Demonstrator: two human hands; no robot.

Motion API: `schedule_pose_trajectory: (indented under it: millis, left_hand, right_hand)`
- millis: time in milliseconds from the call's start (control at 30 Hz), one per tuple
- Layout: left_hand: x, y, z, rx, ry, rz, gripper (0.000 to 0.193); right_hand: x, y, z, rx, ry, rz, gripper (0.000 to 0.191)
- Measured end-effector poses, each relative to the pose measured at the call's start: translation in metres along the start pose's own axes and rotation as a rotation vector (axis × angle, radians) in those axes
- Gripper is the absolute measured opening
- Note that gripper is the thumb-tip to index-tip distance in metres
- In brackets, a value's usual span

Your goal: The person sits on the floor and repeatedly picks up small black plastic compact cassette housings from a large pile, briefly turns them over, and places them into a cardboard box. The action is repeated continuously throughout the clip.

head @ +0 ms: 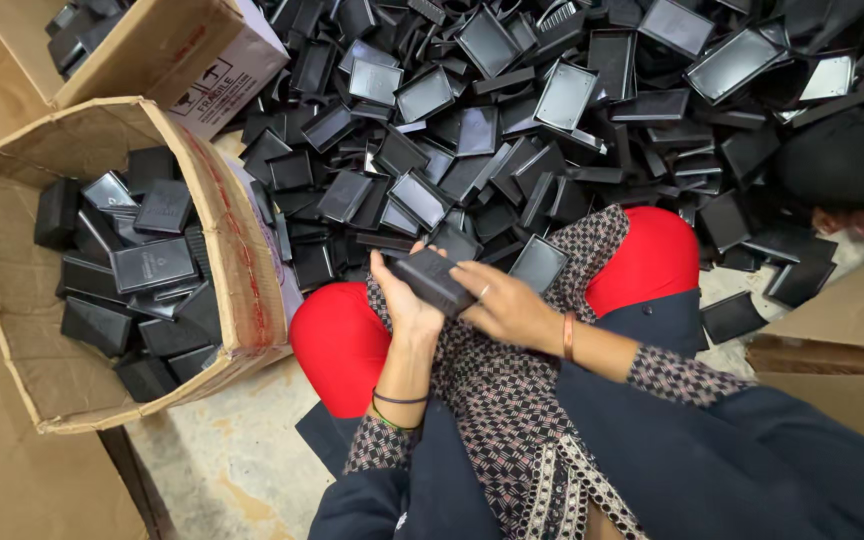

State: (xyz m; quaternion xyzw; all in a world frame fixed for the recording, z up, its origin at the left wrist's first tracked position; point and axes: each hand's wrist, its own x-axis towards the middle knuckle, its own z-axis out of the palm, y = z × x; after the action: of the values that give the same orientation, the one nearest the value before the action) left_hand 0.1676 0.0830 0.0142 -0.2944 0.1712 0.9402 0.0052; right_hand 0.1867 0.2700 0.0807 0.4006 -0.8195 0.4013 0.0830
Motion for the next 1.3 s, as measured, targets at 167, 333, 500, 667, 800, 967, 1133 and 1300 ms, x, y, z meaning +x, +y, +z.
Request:
schedule_pose_trajectory:
  millis: [167,333,500,667,800,967,1133,1300]
  left_hand:
    - [-0.034,0.024,-0.002,1.06,-0.152,0.925,0.046]
    - [-0.088,0.138,-0.006,1.335,-0.02,1.603,0.055]
    - [-0.105,0.272,0.011,1.364,0.45,1.813,0.059]
    - [-0.068,0.203,0.035,1.355,0.205,1.772,0.043]
    - [-0.043,0.103,0.018,1.381,0.0,1.411,0.025]
    - [-0.003,0.062,-0.018,1.041,-0.1,0.956,0.02]
    - [0.028,0.01,-0.002,0.465,-0.124,-0.03,0.049]
    - [0.052,-0.039,0.021,0.063,-0.133,-0.418,0.068]
  right_hand:
    - [0.004,-0.003,0.001,0.282,-0.319,0.521,0.042]
    - [0.035,0.039,0.0,0.144,-0.09,-0.052,0.032]
    - [0.086,0.149,0.018,-0.605,-0.199,-0.041,0.028]
    - [0.106,0.191,0.059,-0.952,-0.311,-0.102,0.038]
    - [0.126,0.201,0.038,-0.776,-0.379,0.055,0.036]
    - [0.118,0.197,-0.036,-0.293,0.003,0.201,0.038]
    - [0.065,0.139,-0.041,0.027,0.312,0.479,0.042]
    - [0.016,0.089,0.003,0.403,0.327,0.375,0.042]
